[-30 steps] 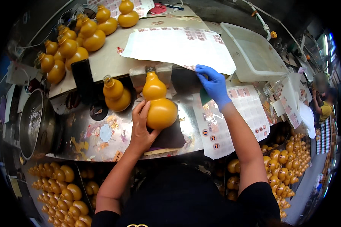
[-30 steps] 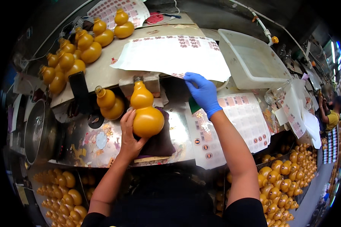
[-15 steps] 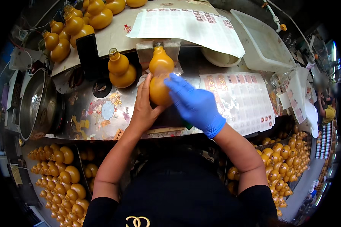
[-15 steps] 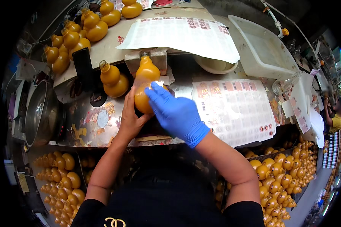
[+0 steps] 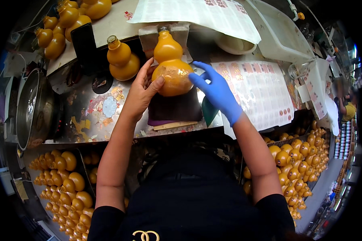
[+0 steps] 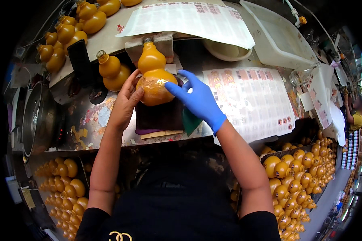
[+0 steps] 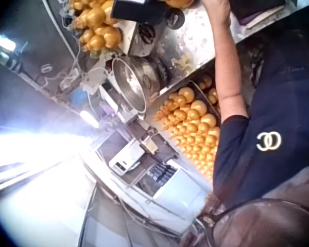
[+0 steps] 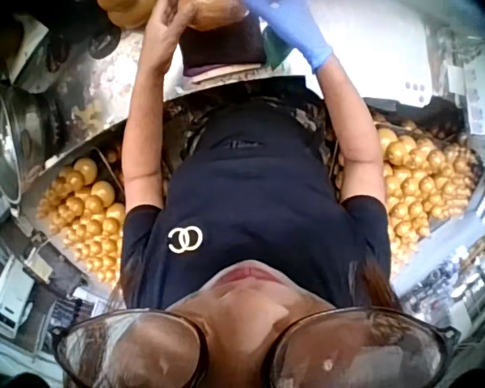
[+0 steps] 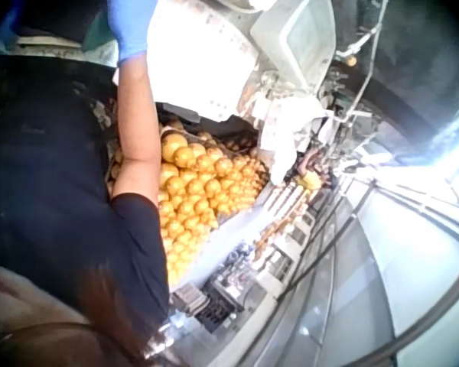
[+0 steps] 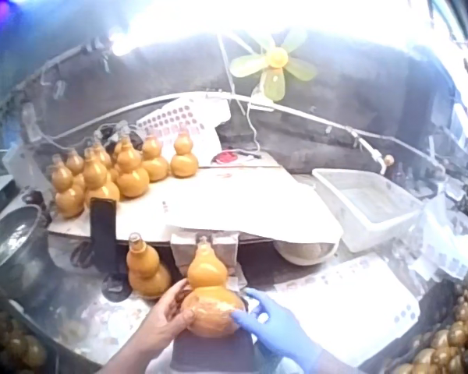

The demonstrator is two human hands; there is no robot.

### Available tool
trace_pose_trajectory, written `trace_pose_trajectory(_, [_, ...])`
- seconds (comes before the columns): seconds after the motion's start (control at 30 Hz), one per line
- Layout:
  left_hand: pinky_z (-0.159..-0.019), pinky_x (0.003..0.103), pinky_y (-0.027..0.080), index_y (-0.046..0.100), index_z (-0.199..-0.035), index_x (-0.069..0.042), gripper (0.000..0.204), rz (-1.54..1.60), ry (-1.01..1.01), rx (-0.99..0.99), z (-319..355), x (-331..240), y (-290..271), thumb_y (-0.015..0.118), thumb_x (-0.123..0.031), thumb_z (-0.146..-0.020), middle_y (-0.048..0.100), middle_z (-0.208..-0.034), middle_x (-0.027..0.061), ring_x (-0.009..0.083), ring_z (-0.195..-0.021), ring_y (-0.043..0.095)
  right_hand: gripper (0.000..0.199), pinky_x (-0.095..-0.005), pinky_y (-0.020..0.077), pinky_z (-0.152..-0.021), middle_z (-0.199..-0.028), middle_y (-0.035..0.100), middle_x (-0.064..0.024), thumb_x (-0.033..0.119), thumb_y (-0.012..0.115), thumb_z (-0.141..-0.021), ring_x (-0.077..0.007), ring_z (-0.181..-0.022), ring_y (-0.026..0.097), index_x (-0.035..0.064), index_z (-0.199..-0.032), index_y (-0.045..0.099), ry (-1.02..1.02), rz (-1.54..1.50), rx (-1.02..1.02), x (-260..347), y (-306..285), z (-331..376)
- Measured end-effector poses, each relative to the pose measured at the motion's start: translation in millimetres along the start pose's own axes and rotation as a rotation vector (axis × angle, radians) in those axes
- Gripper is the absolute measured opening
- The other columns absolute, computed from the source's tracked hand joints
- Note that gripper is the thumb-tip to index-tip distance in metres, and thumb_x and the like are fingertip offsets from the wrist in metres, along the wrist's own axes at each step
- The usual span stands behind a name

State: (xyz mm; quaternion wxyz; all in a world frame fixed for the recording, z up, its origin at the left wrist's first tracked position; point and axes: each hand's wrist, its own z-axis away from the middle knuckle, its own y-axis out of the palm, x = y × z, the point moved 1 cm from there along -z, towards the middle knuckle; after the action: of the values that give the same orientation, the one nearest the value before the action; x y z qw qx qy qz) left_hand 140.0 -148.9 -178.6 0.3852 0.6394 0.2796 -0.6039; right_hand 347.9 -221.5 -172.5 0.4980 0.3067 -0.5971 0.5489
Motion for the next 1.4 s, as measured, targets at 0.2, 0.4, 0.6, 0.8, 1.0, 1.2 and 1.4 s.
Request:
trace_pose_trajectory(0.2, [-0.106,0.031,0.034,0.029,-0.146,0.001,0.077,-0.013,0.042,0.004,5,6,0,0.070,-0.030,-0.088,0.045,-0.138,0.0140,0.0206,-0.127,0.045,0.068,-0.0240,0.0452,-0.073,-0.083,0.058,-0.0017,0.052,0.068,-0.083,-0.0098,-0.077,0.053,0.0016,-0.128,0.057,-0.021,-0.100,0.202,-15,7,-15])
trace_pose_trajectory(0.4, [-0.106,0.031,0.035,0.032,-0.144,0.002,0.078,-0.091,0.056,-0.039,4,10,-3,0.071,-0.032,-0.087,0.046,-0.138,0.0135,0.0204,-0.126,0.045,0.064,-0.0246,0.0477,-0.076,-0.099,0.064,-0.0064,0.049,0.063,-0.088,-0.0109,-0.081,0.056,0.0006,-0.129,0.055,0.010,-0.169,0.279,3,0,-10])
trace_pose_trajectory(0.6, [-0.107,0.033,0.033,0.031,-0.144,0.003,0.075,-0.101,0.066,-0.063,7,11,-2,0.067,-0.033,-0.090,0.043,-0.140,0.0163,0.0227,-0.129,0.043,0.065,-0.0249,0.0478,-0.077,-0.102,0.064,-0.0074,0.050,0.063,-0.087,-0.0112,-0.083,0.057,0.0015,-0.130,0.055,-0.006,-0.154,0.255,-15,6,-19])
trace_pose_trajectory(0.8, [-0.110,0.033,0.028,0.038,-0.142,0.002,0.073,-0.155,0.038,-0.080,12,18,-5,0.065,-0.041,-0.089,0.043,-0.141,0.0165,0.0237,-0.132,0.039,0.068,-0.0277,0.0463,-0.086,-0.102,0.064,-0.0082,0.051,0.064,-0.086,-0.0138,-0.093,0.058,0.0029,-0.132,0.053,0.003,-0.145,0.267,-10,6,-19])
trace_pose_trajectory(1.0, [-0.109,0.033,0.030,0.038,-0.142,0.002,0.072,-0.153,0.020,-0.077,8,21,-6,0.063,-0.042,-0.090,0.045,-0.139,0.0158,0.0238,-0.130,0.041,0.068,-0.0275,0.0465,-0.086,-0.104,0.064,-0.0078,0.052,0.063,-0.086,-0.0139,-0.093,0.058,0.0038,-0.133,0.053,0.003,-0.117,0.278,-12,7,-20])
trace_pose_trajectory(1.2, [-0.107,0.034,0.033,0.044,-0.137,0.003,0.073,-0.353,0.078,-0.168,13,9,3,0.067,-0.044,-0.087,0.048,-0.134,0.0167,0.0251,-0.126,0.045,0.065,-0.0245,0.0454,-0.083,-0.105,0.063,-0.0040,0.050,0.062,-0.089,-0.0106,-0.091,0.056,0.0051,-0.134,0.053,0.071,-0.148,0.356,-11,2,-20])
trace_pose_trajectory(1.4, [-0.104,0.033,0.036,0.041,-0.139,0.003,0.074,-0.303,0.068,-0.189,9,10,6,0.068,-0.042,-0.087,0.051,-0.130,0.0178,0.0246,-0.123,0.049,0.056,-0.0240,0.0445,-0.080,-0.100,0.062,0.0002,0.044,0.058,-0.093,-0.0086,-0.086,0.053,0.0050,-0.133,0.054,0.080,-0.249,0.446,-11,-5,-26])
